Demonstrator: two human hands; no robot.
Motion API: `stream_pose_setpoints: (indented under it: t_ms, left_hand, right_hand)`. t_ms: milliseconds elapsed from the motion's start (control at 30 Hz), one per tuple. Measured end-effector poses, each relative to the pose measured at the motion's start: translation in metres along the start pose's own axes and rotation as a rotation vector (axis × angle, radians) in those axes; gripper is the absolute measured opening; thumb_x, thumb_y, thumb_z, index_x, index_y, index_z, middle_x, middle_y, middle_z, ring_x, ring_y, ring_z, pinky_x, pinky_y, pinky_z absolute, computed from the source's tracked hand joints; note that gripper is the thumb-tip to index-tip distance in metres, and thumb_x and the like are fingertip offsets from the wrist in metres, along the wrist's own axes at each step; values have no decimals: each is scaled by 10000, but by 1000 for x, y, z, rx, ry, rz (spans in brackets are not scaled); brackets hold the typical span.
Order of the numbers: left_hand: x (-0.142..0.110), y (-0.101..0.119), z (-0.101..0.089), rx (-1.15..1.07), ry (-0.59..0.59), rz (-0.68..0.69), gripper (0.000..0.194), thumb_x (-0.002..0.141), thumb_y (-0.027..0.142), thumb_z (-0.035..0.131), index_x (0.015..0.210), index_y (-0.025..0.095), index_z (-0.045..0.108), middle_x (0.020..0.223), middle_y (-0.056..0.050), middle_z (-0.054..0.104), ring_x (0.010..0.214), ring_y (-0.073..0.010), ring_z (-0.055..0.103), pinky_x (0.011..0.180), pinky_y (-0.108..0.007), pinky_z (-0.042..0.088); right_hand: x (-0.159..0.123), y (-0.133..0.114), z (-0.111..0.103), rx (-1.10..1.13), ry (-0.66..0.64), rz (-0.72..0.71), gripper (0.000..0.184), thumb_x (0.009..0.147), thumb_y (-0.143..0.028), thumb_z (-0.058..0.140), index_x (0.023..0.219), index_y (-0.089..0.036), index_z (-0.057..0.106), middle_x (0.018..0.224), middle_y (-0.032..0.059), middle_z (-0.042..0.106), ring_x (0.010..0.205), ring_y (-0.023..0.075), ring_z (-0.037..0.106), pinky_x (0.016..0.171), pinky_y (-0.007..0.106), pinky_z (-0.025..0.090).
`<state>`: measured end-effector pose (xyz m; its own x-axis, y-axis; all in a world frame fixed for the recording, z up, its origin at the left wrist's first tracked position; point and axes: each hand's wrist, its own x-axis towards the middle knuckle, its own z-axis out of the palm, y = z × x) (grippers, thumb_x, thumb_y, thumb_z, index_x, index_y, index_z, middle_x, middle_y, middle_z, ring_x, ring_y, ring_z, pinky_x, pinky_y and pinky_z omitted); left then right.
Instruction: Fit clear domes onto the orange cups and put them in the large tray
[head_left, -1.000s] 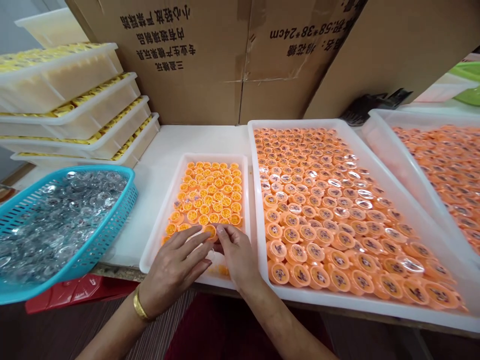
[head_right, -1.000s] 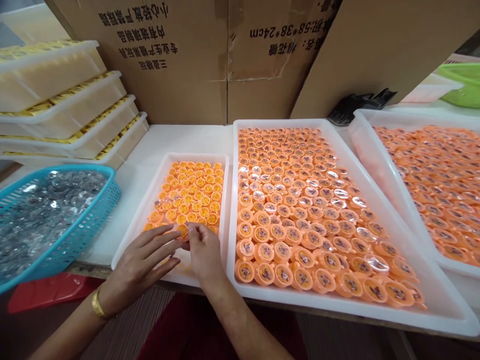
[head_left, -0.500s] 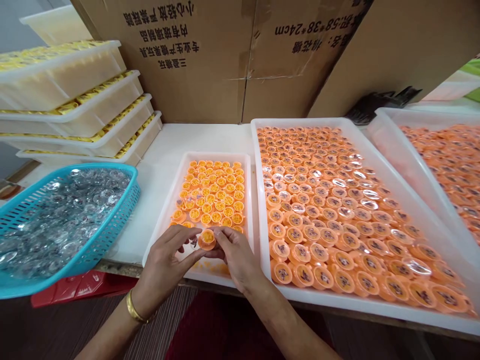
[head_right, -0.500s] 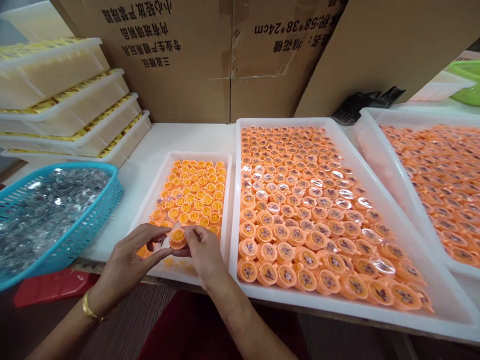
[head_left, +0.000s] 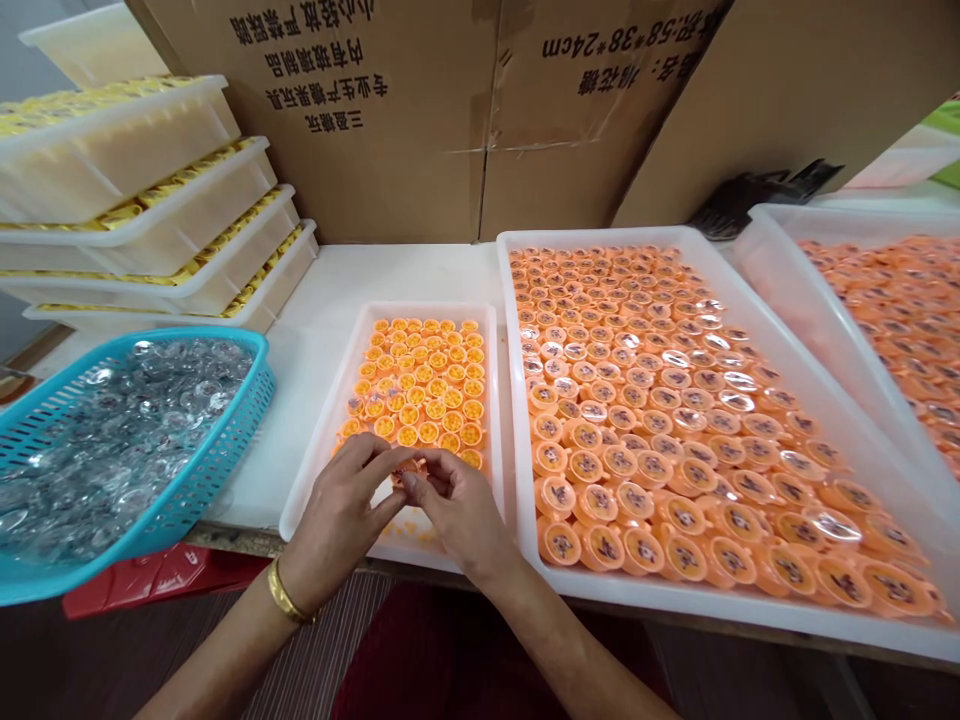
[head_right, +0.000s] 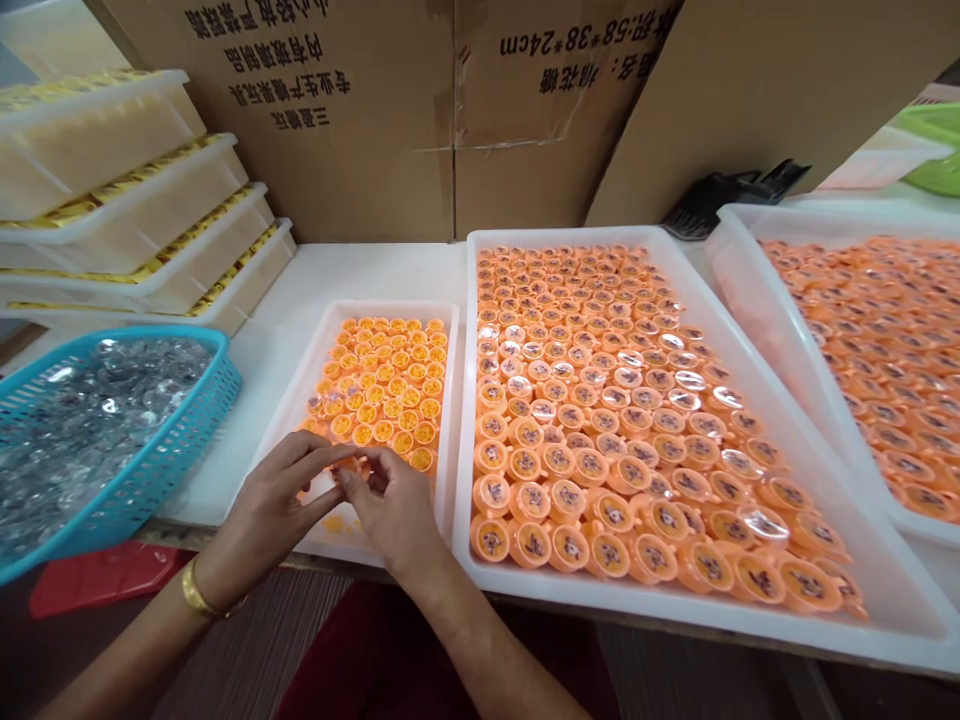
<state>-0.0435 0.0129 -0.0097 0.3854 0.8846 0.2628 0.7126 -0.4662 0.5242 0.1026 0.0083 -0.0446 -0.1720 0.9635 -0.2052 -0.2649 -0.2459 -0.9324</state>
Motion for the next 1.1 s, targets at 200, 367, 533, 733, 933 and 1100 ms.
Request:
stream_pose_setpoints:
  t_ms: [200, 367, 533, 733, 933, 1100]
  left_hand:
    - [-2, -5, 5, -129, 40, -106, 321, 813, 177, 630, 1124, 251, 609, 848, 1, 543, 658, -109, 489, 603, -239, 444]
    - [-4, -8, 14, -203, 94, -170, 309, 805, 168, 631, 1102, 254, 621, 842, 11, 546, 669, -102, 502, 628, -231, 453]
    - [-5, -6, 15, -210, 138, -151, 315, 809, 169, 622, 1113, 254, 617, 868, 4, 550, 683, -104, 505, 652, -241, 460]
    - [-7, -8, 18, -314, 150, -200, 333, 791, 161, 635, 1107, 268, 628, 872, -4, 549, 731, -117, 521, 680, -252, 468]
    - [-9, -12, 22, -751, 247, -395, 346, 719, 218, 729, 1058, 245, 662, 906, -21, 554, 818, -127, 538, 724, -247, 492]
    - [-10, -11, 15, -928, 349, -543, 406, 636, 218, 789, 1026, 234, 681, 852, -4, 575, 738, -101, 547, 663, -216, 494]
  right_hand:
    - [1, 8, -2, -68, 29, -58, 316, 754, -324, 660, 1036, -188, 614, 891, 35, 662, 808, 155, 631, 758, 301, 526]
    - [-1, 6, -1, -101, 44, -71, 341, 750, -340, 670, 1048, -185, 610, 865, 28, 664, 765, 147, 628, 701, 278, 527]
    - [-3, -1, 1, -137, 36, -83, 333, 770, -336, 648, 1053, -166, 599, 914, 52, 682, 795, 164, 661, 722, 295, 547]
    - [-6, -5, 1, -161, 33, -131, 375, 760, -327, 650, 1091, -164, 582, 1050, 88, 664, 896, 193, 673, 817, 343, 558]
    - [-7, -6, 1, -98, 27, -107, 406, 761, -373, 662, 1103, -175, 572, 1044, 83, 641, 878, 187, 674, 812, 325, 563]
    - [-5, -4, 0, -64, 55, -102, 381, 790, -418, 633, 1084, -180, 587, 911, 50, 624, 835, 170, 648, 784, 313, 556]
